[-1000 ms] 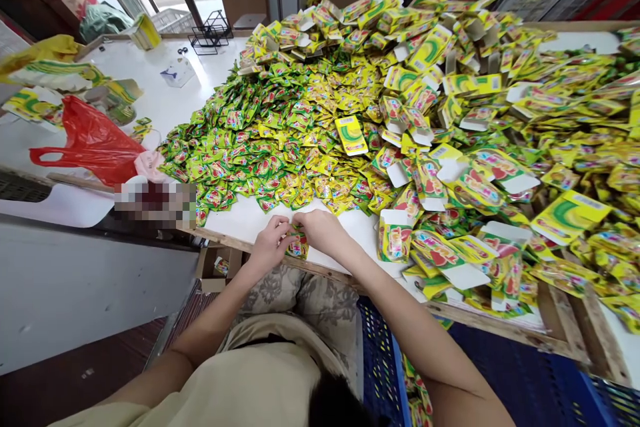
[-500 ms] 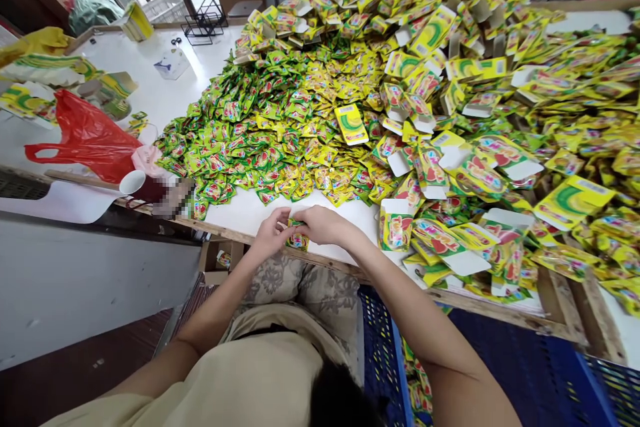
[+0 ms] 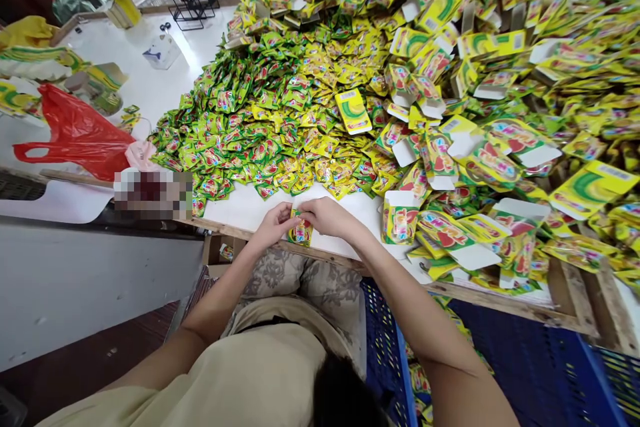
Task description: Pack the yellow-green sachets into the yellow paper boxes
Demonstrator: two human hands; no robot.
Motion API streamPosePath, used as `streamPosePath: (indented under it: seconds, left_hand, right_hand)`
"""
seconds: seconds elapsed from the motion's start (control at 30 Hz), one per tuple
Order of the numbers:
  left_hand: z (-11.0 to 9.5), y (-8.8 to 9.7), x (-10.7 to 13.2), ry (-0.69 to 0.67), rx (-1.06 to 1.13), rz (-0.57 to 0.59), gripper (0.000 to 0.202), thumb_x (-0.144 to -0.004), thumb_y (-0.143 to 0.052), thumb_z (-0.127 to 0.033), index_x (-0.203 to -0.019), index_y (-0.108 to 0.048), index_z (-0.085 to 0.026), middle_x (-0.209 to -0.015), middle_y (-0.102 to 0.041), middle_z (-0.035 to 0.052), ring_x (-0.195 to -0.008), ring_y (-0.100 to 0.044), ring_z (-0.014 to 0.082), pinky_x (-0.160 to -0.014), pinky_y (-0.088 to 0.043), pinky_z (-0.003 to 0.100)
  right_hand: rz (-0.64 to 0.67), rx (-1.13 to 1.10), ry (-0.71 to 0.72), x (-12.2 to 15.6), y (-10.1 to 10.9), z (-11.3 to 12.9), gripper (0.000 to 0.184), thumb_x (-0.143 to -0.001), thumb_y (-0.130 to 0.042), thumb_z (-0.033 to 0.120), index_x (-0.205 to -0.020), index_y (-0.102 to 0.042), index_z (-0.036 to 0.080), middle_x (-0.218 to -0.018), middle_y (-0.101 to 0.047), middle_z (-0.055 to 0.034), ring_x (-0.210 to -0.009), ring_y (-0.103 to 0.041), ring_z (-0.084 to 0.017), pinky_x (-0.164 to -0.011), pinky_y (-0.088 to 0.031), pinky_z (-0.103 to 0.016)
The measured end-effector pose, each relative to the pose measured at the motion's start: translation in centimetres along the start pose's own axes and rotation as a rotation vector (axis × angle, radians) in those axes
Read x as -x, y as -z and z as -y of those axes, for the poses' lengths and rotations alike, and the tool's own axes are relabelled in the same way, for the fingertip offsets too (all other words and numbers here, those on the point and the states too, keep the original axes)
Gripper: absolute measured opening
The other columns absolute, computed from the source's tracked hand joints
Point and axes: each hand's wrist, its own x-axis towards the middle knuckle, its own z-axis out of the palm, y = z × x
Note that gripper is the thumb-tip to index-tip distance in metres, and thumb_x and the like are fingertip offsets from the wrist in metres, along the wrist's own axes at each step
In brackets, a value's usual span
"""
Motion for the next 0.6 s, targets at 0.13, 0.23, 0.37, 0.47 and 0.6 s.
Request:
streamPosePath:
  seconds: [0.13, 0.23, 0.37, 0.47, 0.6]
  left_hand:
    - [-0.8, -0.6, -0.2, -0.003, 0.033, 0.015, 0.042, -0.068, -0.072, -0.044, -0.093, -0.056, -0.013, -0.075, -0.059, 0.0003, -0.072, -0.056, 0.0136, -0.067, -0.045, 0.025]
    - [-0.5, -0.7, -0.4, 0.012, 0.086, -0.023, 0.043, -0.066, -0.074, -0.044, -0.091, -0.056, -0.013, -0.075, -0.061, 0.0002, -0.072, -0.057, 0.0136, -0.068, -0.046, 0.025]
    - [0.2, -0.6, -0.4, 0.048, 0.179, -0.022, 0.054, -0.061, -0.078, -0.042, -0.101, -0.057, -0.013, -0.086, -0.066, 0.0037, -0.081, -0.062, 0.0165, -0.077, -0.048, 0.029]
    - [0.4, -0.5, -0.4, 0.080, 0.217, -0.008, 0.054, -0.064, -0.076, -0.045, -0.104, -0.059, -0.013, -0.090, -0.068, 0.0052, -0.085, -0.063, 0.0179, -0.079, -0.048, 0.030]
    - [-0.1, -0.1, -0.4, 0.197, 0.409, -0.001, 0.052, -0.071, -0.065, -0.057, -0.096, -0.064, -0.012, -0.090, -0.070, 0.0079, -0.084, -0.063, 0.0198, -0.077, -0.049, 0.032]
  right_hand:
    - [0.013, -0.053, 0.029, 0.1, -0.3, -0.4, 0.024, -0.087, -0.041, 0.022, -0.075, -0.062, 0.018, -0.060, -0.058, 0.0011, -0.049, -0.054, -0.011, -0.055, -0.039, -0.022]
    - [-0.316, -0.117, 0.062, 0.8, -1.6, -0.9, 0.020, -0.084, -0.049, 0.025, -0.097, -0.064, 0.019, -0.091, -0.066, -0.0060, -0.061, -0.055, -0.013, -0.065, -0.044, -0.027]
    - [-0.631, -0.452, -0.080, 1.6, -3.0, -2.1, 0.036, -0.080, -0.057, 0.039, -0.110, -0.055, 0.020, -0.108, -0.059, -0.0089, -0.056, -0.049, -0.010, -0.057, -0.044, -0.028]
    - [-0.457, -0.822, -0.153, 1.3, -3.5, -2.5, 0.041, -0.074, -0.060, 0.052, -0.098, -0.054, 0.019, -0.085, -0.059, -0.0023, -0.055, -0.049, -0.010, -0.050, -0.041, -0.025]
    - [-0.184, -1.133, -0.188, 0.7, -3.2, -2.6, 0.044, -0.065, -0.071, 0.052, -0.087, -0.054, 0.019, -0.067, -0.051, 0.0049, -0.052, -0.046, -0.007, -0.047, -0.037, -0.020]
